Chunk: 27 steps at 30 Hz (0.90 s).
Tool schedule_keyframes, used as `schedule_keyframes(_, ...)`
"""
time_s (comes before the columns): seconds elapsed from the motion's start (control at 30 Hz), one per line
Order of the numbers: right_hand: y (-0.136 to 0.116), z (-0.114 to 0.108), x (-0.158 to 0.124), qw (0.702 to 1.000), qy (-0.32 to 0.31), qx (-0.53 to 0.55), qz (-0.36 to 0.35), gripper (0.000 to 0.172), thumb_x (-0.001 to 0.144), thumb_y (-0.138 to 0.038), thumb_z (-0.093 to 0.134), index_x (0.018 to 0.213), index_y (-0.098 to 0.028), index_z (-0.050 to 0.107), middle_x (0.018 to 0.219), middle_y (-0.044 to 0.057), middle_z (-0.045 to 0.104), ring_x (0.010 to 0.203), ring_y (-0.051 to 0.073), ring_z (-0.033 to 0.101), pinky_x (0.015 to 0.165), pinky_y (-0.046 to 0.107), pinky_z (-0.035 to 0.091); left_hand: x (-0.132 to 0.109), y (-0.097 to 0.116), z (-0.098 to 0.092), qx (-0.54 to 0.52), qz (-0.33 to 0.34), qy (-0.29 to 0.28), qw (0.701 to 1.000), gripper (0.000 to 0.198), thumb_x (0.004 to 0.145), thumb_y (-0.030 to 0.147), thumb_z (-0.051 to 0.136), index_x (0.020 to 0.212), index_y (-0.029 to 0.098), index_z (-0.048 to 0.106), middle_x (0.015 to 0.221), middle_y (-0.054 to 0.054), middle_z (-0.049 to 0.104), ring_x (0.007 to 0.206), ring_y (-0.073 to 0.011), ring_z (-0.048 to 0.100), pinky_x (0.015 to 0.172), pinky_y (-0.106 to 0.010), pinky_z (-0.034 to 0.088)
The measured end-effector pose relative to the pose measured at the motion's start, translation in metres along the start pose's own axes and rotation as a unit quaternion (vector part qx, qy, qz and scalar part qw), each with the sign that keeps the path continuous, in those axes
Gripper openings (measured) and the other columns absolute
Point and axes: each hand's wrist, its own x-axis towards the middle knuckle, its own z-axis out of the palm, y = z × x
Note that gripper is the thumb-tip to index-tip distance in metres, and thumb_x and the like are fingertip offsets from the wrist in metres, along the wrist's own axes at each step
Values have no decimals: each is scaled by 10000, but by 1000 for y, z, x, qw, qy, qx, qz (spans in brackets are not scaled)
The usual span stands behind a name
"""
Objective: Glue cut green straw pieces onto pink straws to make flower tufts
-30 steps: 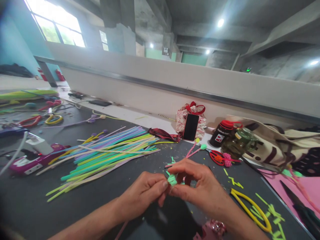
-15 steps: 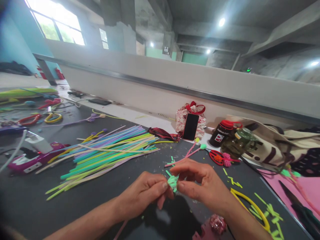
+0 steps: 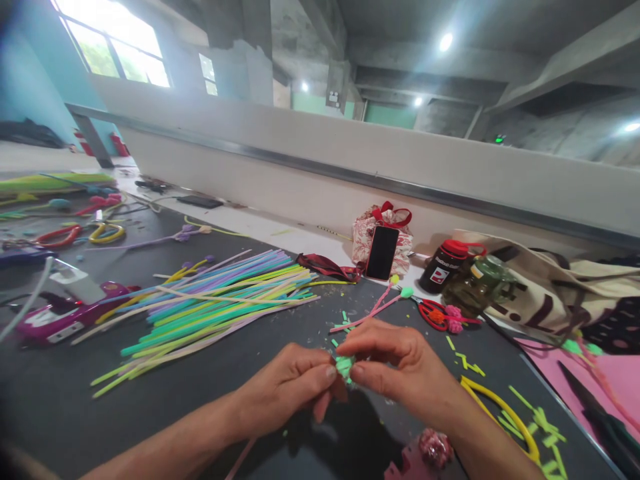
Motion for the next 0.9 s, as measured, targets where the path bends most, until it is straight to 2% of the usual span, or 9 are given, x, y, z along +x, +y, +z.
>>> schedule_keyframes(0.23, 1, 3, 1, 1000, 6, 3, -1, 182, 783, -170, 605, 915, -269, 682, 846, -1, 597, 766, 107, 541, 633, 197, 415, 0, 0, 1, -9, -12, 2, 1000, 419, 861, 373, 340, 792, 96, 647, 542, 6, 541, 455, -54, 366, 471, -168, 281)
schedule_keyframes(0.37, 1, 4, 0, 1000, 14, -9, -4, 177, 780, -195, 609, 926, -273, 672, 866, 5, 590, 788, 124, 542, 642, 210, 426, 1, 0, 2, -47, -22, 3, 999, 389, 849, 363, 366, 774, 98, 640, 526, 13, 531, 434, -45, 346, 454, -169, 261)
schedule_keyframes(0.5, 1, 2, -3, 994, 85, -59, -20, 247, 770, -242, 616, 1011, -294, 609, 978, 14, 542, 758, 128, 535, 608, 228, 442, 4, 2, 0, -151, -61, -3, 987, 349, 827, 354, 387, 729, 107, 613, 462, 32, 498, 375, -38, 291, 407, -174, 212)
schedule_keyframes(0.6, 1, 1, -5, 982, 127, -129, -57, 188, 779, -217, 599, 951, -293, 604, 917, 4, 547, 742, 128, 540, 575, 218, 447, 6, 4, -2, -224, -84, -19, 971, 312, 803, 313, 398, 706, 106, 609, 415, 40, 472, 331, -35, 252, 372, -183, 155)
schedule_keyframes(0.73, 1, 3, -7, 962, 116, -226, -103, 199, 779, -156, 591, 926, -290, 595, 912, 8, 572, 814, 147, 569, 591, 215, 459, 6, 5, -4, -258, -116, -36, 959, 305, 776, 288, 396, 673, 101, 614, 381, 41, 455, 287, -36, 222, 337, -200, 107)
schedule_keyframes(0.9, 2, 4, -6, 950, 86, -273, -129, 194, 785, -134, 581, 923, -270, 588, 904, 20, 582, 804, 150, 593, 627, 233, 482, 5, 5, -3, -238, -143, -52, 959, 288, 751, 289, 417, 665, 106, 623, 374, 48, 449, 278, -39, 230, 320, -205, 109)
